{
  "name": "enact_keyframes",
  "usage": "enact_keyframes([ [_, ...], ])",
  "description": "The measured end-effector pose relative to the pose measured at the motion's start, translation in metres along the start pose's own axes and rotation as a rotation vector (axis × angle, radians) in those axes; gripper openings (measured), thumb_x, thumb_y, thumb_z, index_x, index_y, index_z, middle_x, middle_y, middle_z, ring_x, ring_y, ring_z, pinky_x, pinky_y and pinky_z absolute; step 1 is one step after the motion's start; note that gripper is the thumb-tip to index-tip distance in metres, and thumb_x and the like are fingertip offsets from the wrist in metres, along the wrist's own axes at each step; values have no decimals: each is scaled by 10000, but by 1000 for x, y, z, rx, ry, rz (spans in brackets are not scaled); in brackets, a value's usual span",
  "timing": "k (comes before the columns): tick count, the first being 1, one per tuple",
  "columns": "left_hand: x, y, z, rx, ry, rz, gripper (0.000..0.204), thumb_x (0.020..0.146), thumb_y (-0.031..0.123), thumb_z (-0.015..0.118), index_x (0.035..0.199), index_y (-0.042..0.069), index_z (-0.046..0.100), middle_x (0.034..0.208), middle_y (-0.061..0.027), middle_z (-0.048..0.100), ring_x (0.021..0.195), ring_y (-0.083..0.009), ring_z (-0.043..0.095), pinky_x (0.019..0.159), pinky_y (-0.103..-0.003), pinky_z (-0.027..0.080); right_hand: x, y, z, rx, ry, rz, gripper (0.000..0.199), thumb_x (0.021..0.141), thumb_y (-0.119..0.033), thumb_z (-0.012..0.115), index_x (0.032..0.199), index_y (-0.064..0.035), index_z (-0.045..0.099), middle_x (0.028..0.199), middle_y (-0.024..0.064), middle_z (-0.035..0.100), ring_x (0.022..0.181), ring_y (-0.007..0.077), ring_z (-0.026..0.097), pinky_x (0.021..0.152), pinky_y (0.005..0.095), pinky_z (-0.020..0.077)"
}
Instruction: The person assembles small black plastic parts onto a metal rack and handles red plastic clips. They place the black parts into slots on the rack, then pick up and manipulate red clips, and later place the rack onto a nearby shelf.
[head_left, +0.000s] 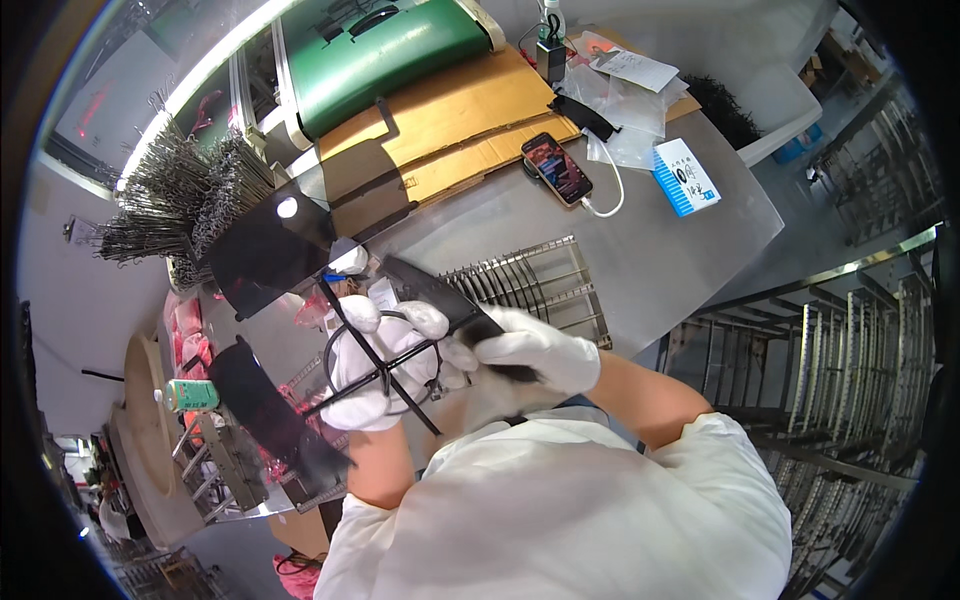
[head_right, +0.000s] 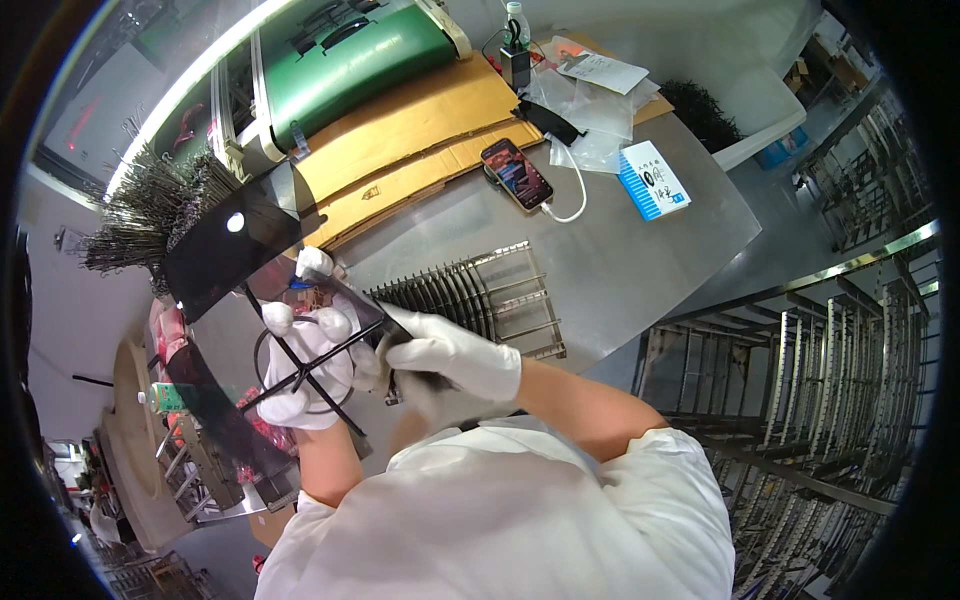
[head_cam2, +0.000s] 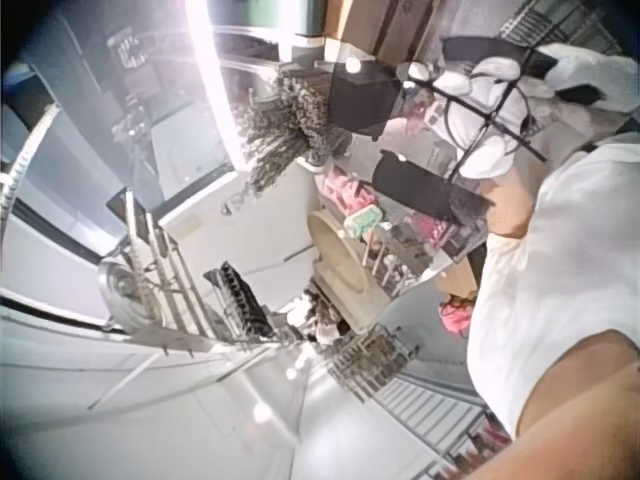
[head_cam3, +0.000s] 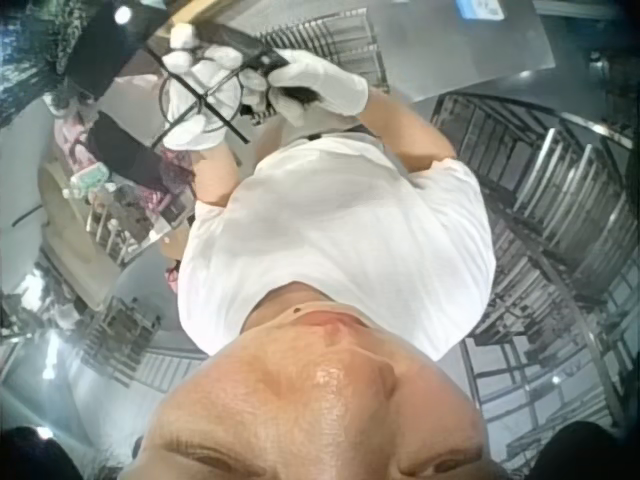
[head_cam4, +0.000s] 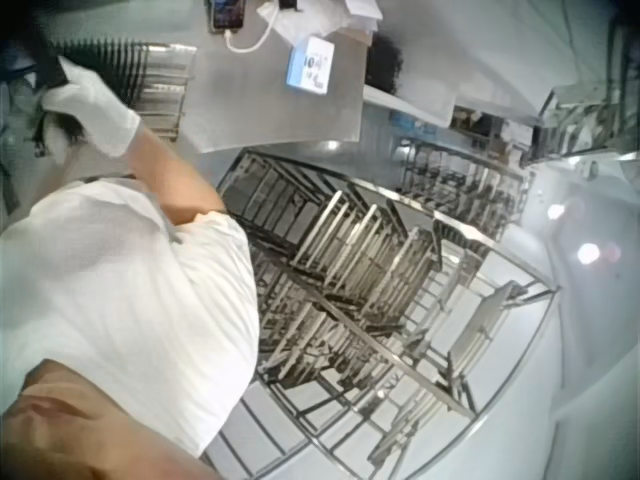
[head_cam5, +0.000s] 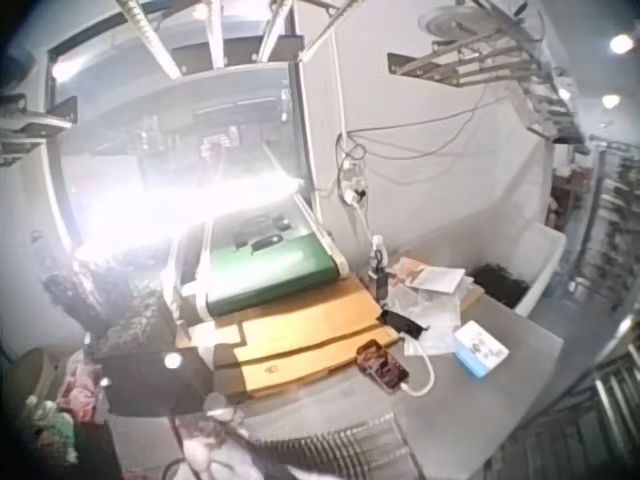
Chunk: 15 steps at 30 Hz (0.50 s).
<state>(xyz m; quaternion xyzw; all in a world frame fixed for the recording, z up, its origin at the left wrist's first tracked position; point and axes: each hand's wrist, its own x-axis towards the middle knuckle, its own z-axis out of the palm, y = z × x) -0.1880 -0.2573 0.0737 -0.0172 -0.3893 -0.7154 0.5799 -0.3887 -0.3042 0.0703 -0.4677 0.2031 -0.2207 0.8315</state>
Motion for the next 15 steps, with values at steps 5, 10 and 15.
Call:
enact_keyframes([
  [5,-8,25,-14,99,-16,-13,796,797,320,808,1465,139,414,1279,-241,511,952,-342,611,698,-396,551,-16,3,-23,-401,360,-45,759,934,-144,536,1630,-113,233,898,66,672,589,116,579,593,289,549],
  [10,-20,47,-7,-31,172,153,736,855,335,741,1461,58,430,1426,-58,462,1162,-294,467,773,-414,529,-44,51,-117,-327,546,5,461,1016,-410,433,1163,-3,592,857,85,695,689,139,631,639,283,529],
  [15,-26,43,-14,90,261,72,805,859,405,745,1491,90,358,1264,-212,504,930,-339,582,639,-365,517,-43,75,-136,-375,551,236,502,1018,-496,420,1031,-40,630,837,66,702,723,138,612,652,310,497],
])
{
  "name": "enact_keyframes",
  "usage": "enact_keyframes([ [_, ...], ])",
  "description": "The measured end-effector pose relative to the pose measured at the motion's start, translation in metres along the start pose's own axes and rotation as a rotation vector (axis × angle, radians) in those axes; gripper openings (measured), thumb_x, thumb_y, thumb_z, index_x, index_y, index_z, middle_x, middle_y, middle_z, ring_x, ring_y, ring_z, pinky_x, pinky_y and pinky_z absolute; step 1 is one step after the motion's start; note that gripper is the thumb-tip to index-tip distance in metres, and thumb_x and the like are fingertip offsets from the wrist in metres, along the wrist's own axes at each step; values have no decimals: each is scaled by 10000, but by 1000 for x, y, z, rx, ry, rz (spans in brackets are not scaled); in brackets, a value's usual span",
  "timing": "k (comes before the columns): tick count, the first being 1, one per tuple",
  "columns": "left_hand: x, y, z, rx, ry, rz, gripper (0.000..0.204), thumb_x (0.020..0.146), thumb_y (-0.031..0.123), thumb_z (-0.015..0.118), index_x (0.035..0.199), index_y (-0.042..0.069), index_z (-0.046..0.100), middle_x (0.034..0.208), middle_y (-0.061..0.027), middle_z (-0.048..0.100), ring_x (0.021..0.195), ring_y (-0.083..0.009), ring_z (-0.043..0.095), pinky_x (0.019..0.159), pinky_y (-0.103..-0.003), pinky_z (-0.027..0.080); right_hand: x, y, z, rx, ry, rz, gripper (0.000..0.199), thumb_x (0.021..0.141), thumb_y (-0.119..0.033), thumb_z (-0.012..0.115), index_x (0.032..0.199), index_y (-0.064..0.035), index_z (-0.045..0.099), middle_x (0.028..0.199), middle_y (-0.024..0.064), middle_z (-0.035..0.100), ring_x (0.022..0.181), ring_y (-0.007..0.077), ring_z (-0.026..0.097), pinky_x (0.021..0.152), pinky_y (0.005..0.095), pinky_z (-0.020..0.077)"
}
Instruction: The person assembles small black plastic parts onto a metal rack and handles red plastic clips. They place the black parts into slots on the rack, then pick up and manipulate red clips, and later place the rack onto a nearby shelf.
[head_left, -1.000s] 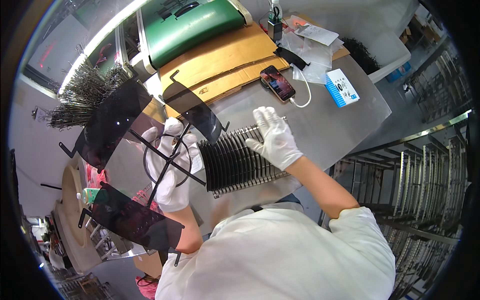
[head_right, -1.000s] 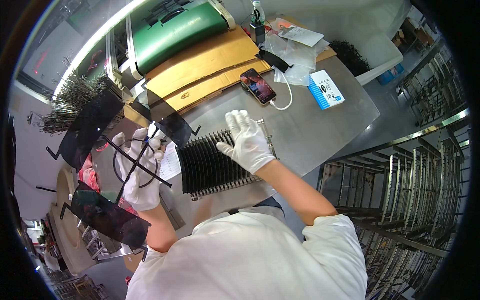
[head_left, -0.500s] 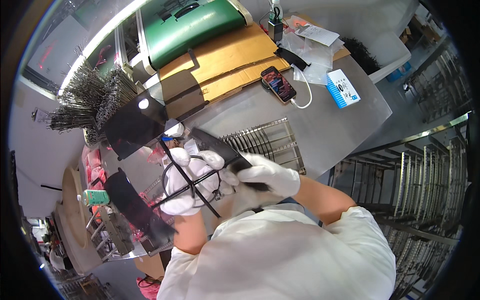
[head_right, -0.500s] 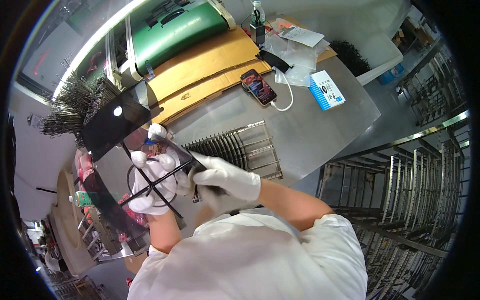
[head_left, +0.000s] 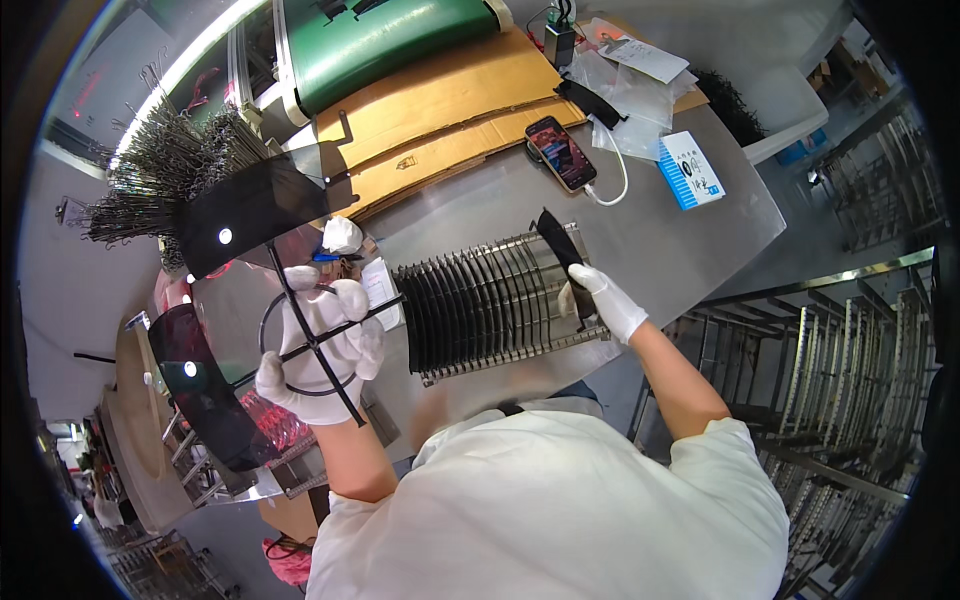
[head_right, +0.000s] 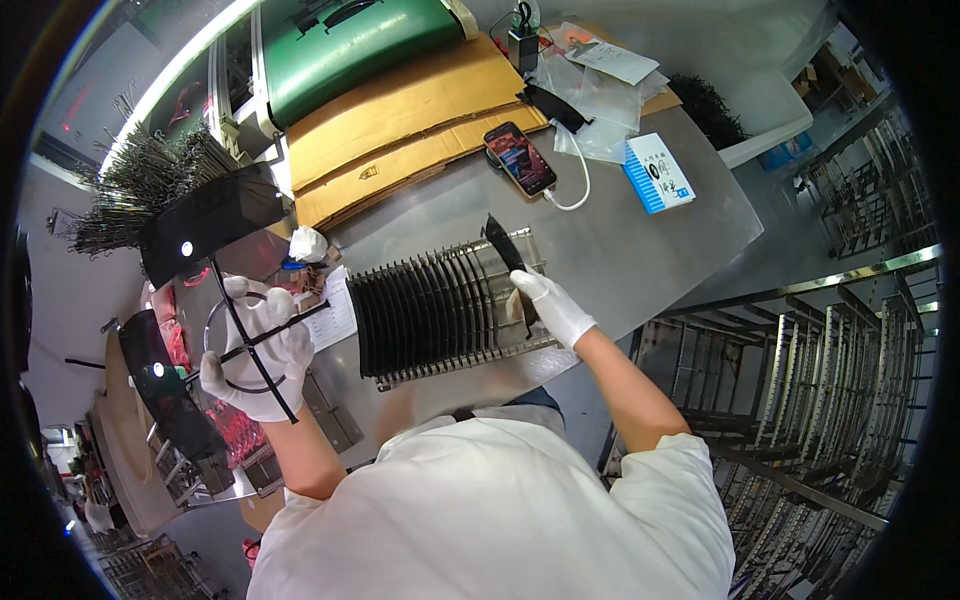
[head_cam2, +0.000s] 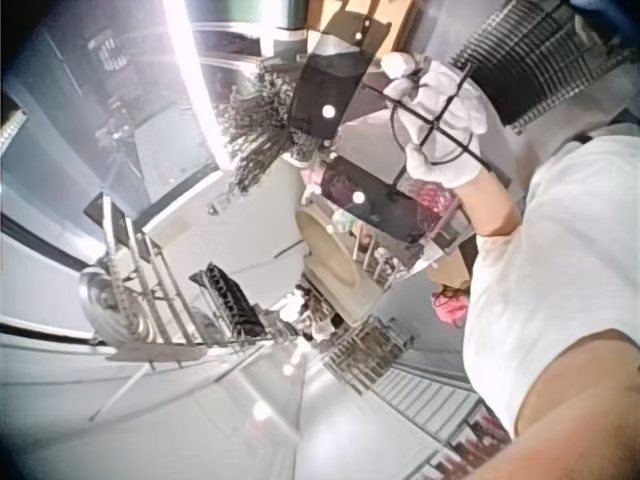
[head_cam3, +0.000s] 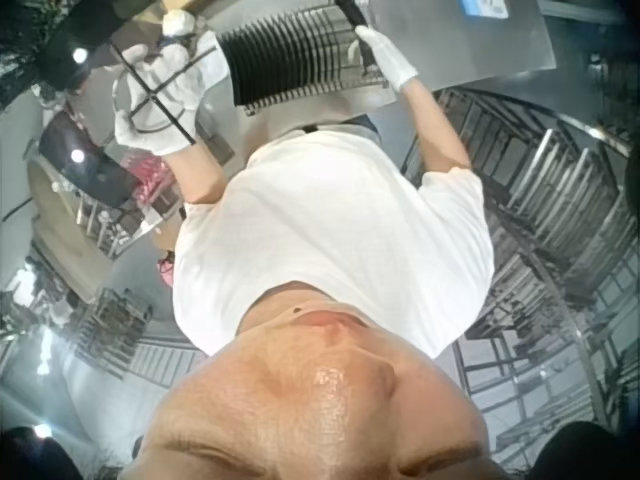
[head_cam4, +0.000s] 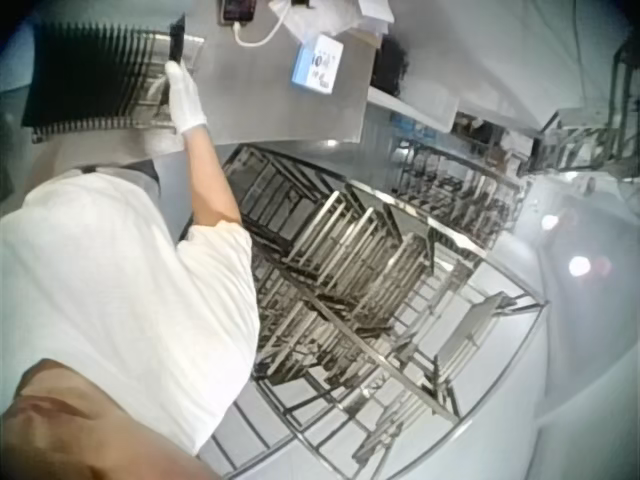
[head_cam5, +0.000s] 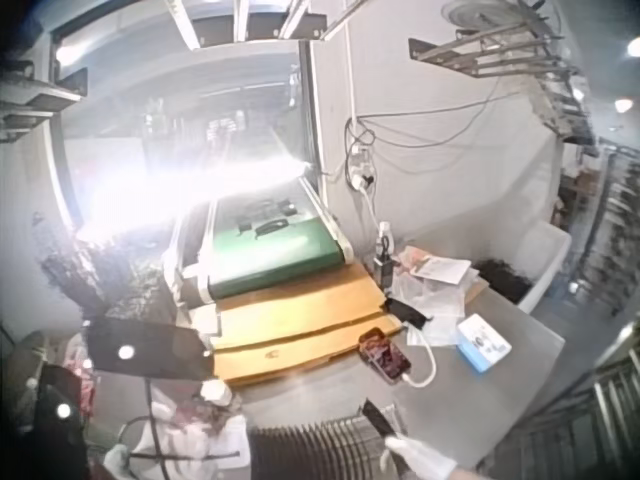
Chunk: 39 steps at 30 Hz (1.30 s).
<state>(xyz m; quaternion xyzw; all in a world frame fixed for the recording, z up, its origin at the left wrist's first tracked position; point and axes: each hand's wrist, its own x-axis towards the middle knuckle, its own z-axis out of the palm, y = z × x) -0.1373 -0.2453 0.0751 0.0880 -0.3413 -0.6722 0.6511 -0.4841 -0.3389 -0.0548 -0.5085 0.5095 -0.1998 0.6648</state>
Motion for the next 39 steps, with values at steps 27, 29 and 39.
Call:
enact_keyframes([
  [27,1,-14,6,136,37,-97,862,858,545,668,1510,88,336,1261,-266,523,920,-385,605,683,-395,556,13,-33,43,-1269,453,-515,918,955,-621,528,1579,8,288,1394,253,530,1276,395,541,1045,474,461],
  [29,0,-13,5,138,62,-101,877,864,558,657,1513,69,327,1256,-273,527,943,-388,608,686,-413,559,15,-36,46,-1291,551,-625,912,956,-591,551,1588,4,272,1511,261,433,1391,410,437,1128,483,384],
  [39,6,-18,15,144,111,-199,1007,882,728,547,1407,-106,338,1066,-359,617,744,-420,725,571,-389,629,14,-54,67,-1101,535,-876,871,955,-523,599,1586,-7,294,1631,211,296,1512,412,242,1242,492,183],
])
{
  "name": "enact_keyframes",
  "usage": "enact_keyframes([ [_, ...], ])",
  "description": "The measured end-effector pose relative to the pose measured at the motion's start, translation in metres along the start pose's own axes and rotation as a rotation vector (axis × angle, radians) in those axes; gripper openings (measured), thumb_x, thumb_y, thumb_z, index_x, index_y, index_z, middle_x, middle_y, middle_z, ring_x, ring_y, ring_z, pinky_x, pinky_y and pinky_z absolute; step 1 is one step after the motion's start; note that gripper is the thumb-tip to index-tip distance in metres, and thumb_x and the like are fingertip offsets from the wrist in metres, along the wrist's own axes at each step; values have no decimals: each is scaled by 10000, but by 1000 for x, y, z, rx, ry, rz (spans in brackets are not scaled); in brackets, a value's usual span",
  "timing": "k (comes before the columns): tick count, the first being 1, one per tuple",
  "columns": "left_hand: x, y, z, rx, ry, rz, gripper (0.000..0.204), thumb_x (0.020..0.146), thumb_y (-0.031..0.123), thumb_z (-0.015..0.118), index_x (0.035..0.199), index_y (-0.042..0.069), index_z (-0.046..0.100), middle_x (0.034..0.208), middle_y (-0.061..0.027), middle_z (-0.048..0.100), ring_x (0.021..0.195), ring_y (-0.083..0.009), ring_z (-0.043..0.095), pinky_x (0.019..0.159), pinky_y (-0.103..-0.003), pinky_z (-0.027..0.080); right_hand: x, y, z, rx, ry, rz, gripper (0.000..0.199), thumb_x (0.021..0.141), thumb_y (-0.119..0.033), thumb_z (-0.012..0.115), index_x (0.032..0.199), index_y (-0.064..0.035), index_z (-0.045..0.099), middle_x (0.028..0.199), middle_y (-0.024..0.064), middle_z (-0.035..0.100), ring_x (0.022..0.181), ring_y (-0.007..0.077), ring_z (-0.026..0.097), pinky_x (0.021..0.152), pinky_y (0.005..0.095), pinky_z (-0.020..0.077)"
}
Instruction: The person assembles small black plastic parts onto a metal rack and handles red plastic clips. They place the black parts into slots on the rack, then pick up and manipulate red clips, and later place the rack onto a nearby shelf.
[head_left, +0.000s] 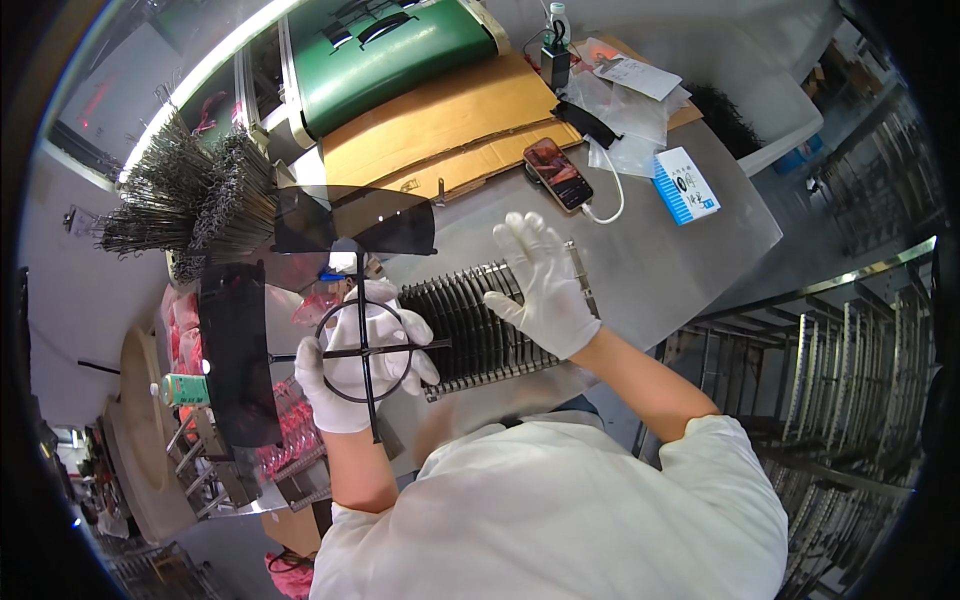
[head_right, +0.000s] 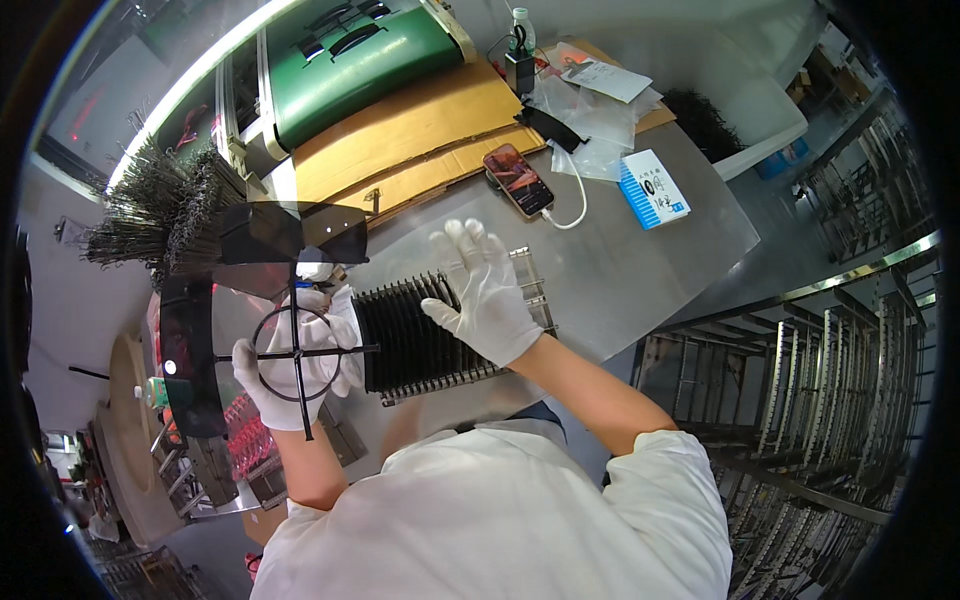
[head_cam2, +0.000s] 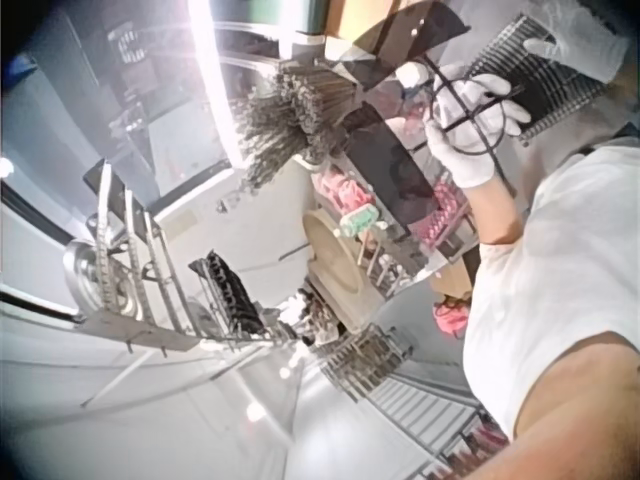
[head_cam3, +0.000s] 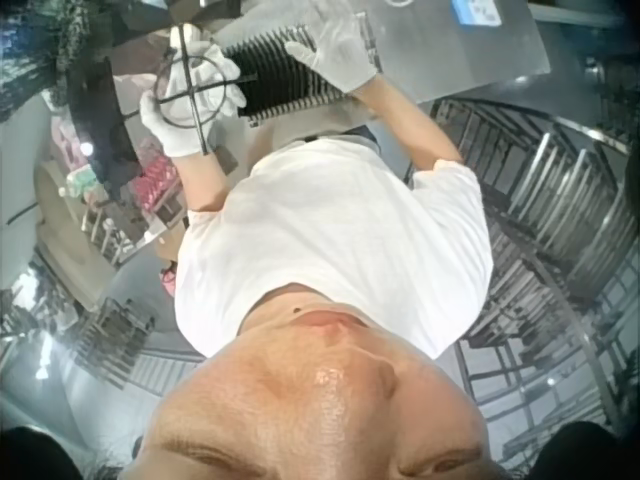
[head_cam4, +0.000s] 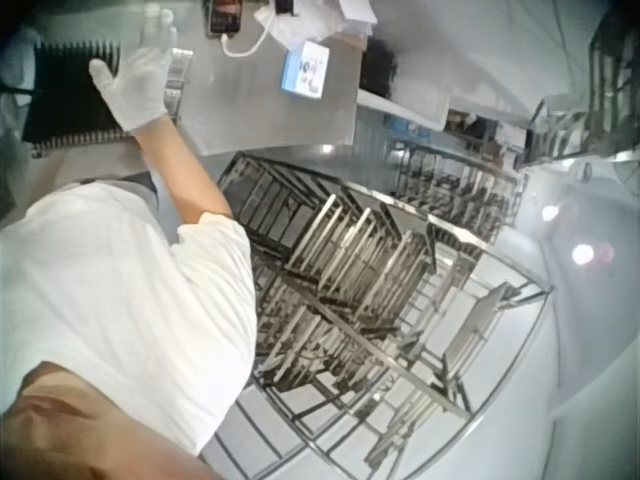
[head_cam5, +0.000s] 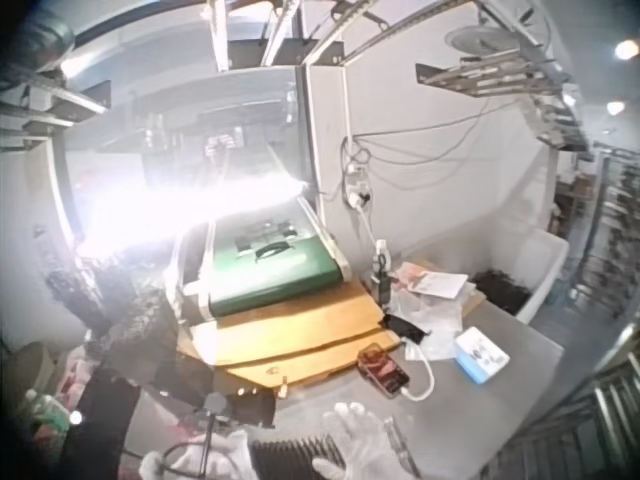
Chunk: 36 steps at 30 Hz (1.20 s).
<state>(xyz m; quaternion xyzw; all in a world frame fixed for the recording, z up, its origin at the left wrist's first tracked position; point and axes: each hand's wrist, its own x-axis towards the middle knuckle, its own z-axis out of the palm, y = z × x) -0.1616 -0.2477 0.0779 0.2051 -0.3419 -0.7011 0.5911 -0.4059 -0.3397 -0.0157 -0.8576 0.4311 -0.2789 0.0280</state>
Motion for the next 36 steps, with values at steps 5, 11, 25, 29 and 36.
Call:
enact_keyframes([
  [5,-4,0,4,126,-61,-310,1210,736,905,547,1291,-161,417,900,-286,646,614,-297,660,522,-305,554,21,-40,-52,292,14,-27,1009,811,-373,789,1599,-31,261,1451,257,494,1268,432,526,1068,480,448],
  [11,-13,-12,-23,-148,-403,-234,983,762,701,668,1204,-165,525,881,-167,631,630,-206,571,554,-304,468,7,-64,-69,1510,-789,332,761,892,-119,616,1596,-102,329,976,96,687,857,129,640,821,321,548],
  [25,-27,16,-38,-28,-48,-429,1277,659,840,683,1200,-285,415,796,-310,656,538,-214,655,496,-259,574,-61,71,-10,1055,-469,876,522,1022,-499,453,1269,-63,598,821,63,673,657,137,622,570,270,505],
  [29,-20,14,-33,-66,-114,-444,1286,666,861,656,1197,-288,425,829,-352,656,543,-203,657,494,-249,574,-60,64,3,872,-627,894,635,1017,-551,459,1329,-4,546,1117,195,686,860,290,659,747,361,514],
  [36,-21,10,-31,-94,-86,-396,1212,717,839,630,1183,-268,471,877,-312,641,564,-285,668,437,-264,550,-51,57,-9,428,-732,638,842,1016,-646,383,1533,19,371,1145,319,679,1107,461,646,967,478,501],
])
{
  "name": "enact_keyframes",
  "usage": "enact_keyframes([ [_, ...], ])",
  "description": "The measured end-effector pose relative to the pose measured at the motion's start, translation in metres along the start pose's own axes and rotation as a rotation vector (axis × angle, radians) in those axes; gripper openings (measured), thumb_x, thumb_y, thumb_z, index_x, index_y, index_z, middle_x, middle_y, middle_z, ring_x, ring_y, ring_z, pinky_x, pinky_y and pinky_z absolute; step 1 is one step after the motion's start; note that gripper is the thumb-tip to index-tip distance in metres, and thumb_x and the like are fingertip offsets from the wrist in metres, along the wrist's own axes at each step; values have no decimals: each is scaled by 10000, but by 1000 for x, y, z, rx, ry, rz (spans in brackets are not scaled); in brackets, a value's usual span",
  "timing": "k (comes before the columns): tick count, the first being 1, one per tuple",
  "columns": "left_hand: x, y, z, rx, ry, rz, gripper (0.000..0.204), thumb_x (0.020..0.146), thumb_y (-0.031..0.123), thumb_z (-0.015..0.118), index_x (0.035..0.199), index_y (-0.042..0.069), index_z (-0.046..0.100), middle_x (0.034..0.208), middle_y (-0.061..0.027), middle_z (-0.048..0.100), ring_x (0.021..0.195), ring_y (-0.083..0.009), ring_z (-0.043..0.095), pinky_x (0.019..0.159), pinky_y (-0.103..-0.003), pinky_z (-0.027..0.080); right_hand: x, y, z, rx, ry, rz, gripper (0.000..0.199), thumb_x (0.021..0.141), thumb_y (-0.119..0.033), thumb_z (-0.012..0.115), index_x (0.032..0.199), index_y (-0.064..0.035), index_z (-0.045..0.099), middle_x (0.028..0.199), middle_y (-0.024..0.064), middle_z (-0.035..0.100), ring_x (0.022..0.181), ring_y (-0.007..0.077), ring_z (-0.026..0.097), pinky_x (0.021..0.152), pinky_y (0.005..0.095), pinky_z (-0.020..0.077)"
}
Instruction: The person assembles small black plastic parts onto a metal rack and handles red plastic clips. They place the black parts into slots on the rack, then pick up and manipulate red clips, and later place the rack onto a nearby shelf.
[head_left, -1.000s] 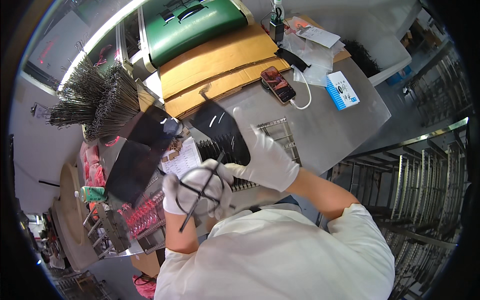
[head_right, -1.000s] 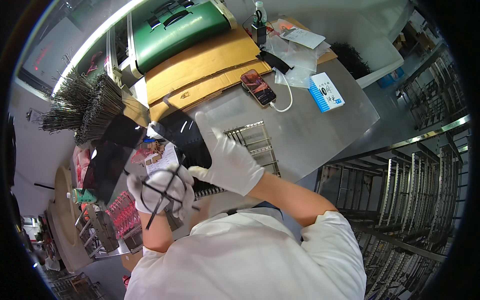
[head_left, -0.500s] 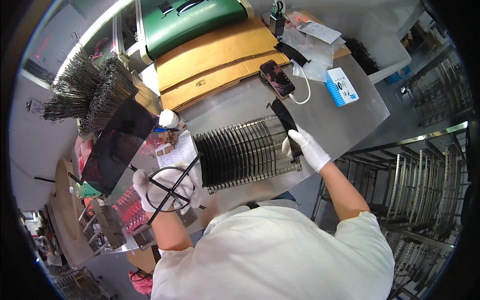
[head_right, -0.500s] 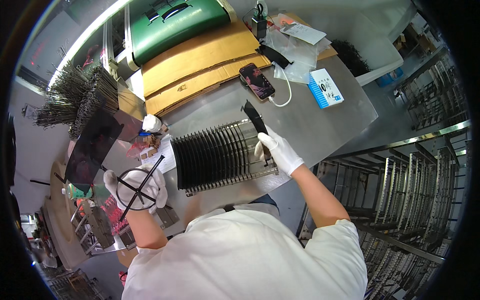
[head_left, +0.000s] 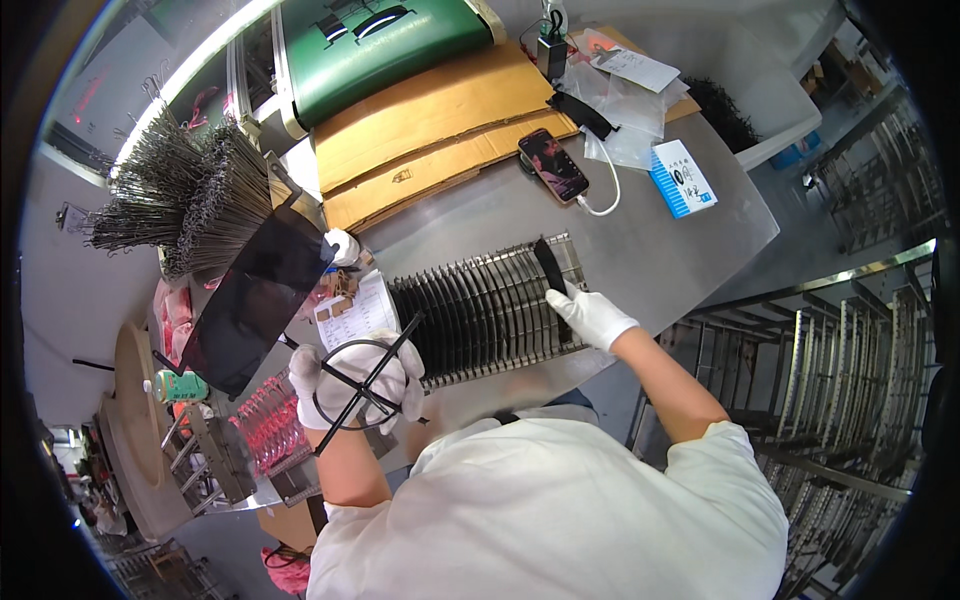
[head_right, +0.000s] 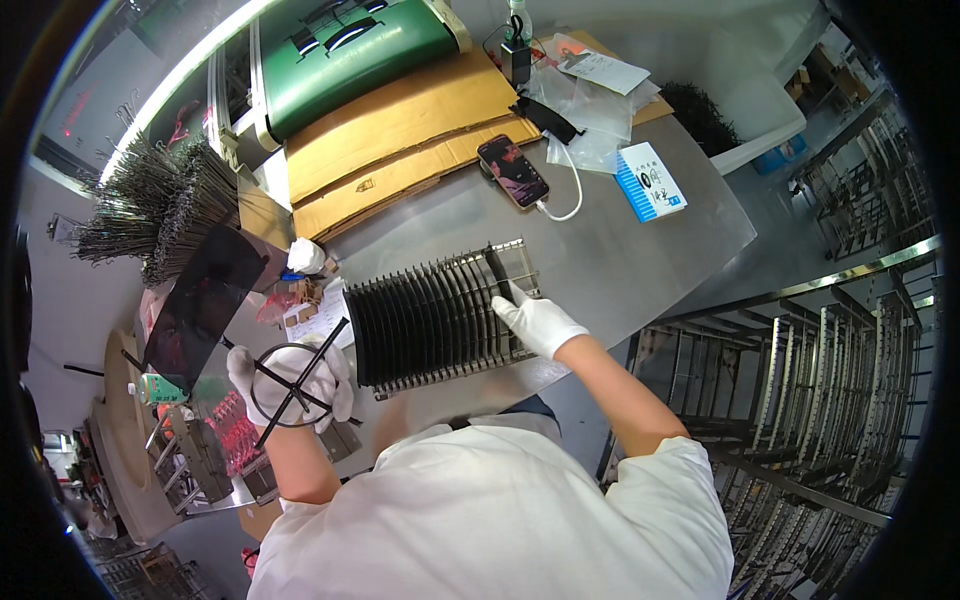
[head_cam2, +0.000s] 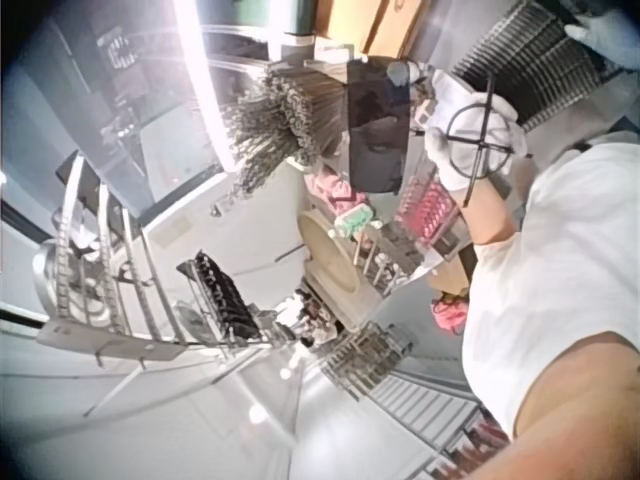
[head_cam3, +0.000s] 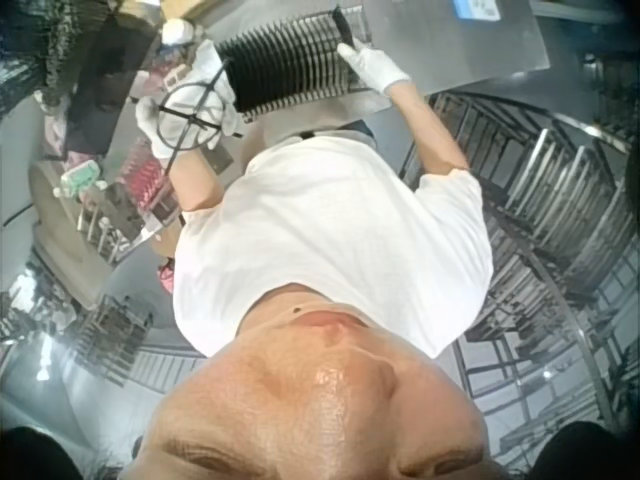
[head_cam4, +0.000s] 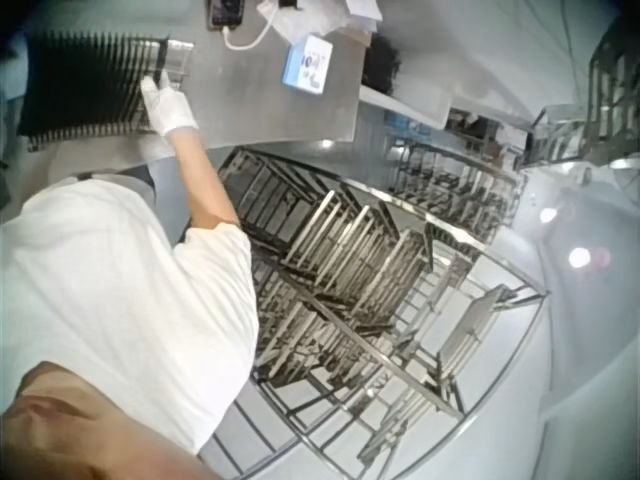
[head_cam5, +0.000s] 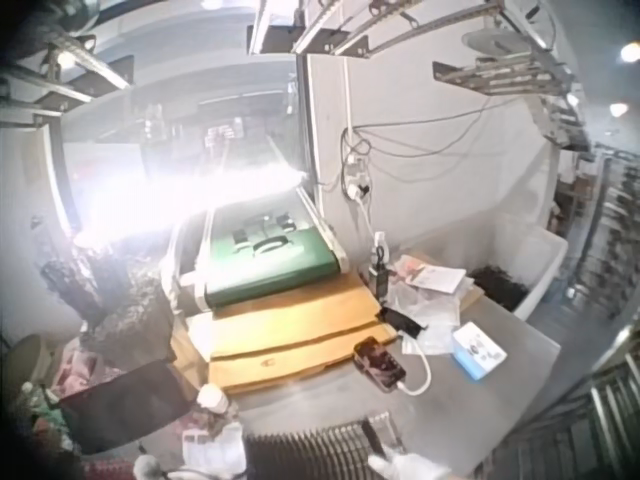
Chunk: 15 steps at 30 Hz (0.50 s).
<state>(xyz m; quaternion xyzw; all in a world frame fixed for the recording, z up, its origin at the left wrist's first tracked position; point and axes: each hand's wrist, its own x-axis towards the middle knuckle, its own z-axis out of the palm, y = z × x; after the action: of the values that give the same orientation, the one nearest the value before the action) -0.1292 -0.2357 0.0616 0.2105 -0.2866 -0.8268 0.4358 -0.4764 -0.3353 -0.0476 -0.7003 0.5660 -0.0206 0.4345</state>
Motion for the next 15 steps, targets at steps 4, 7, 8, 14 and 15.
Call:
enact_keyframes([
  [4,11,-2,11,71,105,-19,1165,701,821,669,1135,-247,499,772,-234,661,532,-267,666,410,-232,534,-8,-30,-3,-370,51,53,926,997,-721,308,1574,3,286,971,302,714,967,438,695,820,510,554],
  [7,19,-6,23,144,122,-113,1111,765,851,460,1083,-210,545,788,-224,639,621,-342,663,442,-339,511,-8,-32,-9,-314,309,-158,836,985,-642,464,1587,-83,307,1013,273,698,951,425,691,794,510,555],
  [8,20,-10,12,178,116,-164,1110,801,839,342,1061,-219,552,833,-273,625,585,-391,630,415,-378,485,-11,-35,-13,-284,442,-262,804,985,-608,509,1589,-112,320,1019,259,695,959,435,684,809,509,550],
  [14,35,-35,-14,155,79,-694,638,1007,527,351,1160,-26,628,908,-120,674,799,-223,643,729,-334,527,-43,-129,-38,-244,704,-1030,903,730,-246,839,1521,-104,429,1242,187,605,1067,378,646,895,446,537],
  [15,39,-29,-11,384,25,-686,527,1035,439,384,1153,2,652,914,-102,688,834,-194,645,764,-326,524,-45,-134,-27,-130,614,-964,887,716,-215,843,1502,-86,454,1216,185,622,1053,368,660,892,431,543],
])
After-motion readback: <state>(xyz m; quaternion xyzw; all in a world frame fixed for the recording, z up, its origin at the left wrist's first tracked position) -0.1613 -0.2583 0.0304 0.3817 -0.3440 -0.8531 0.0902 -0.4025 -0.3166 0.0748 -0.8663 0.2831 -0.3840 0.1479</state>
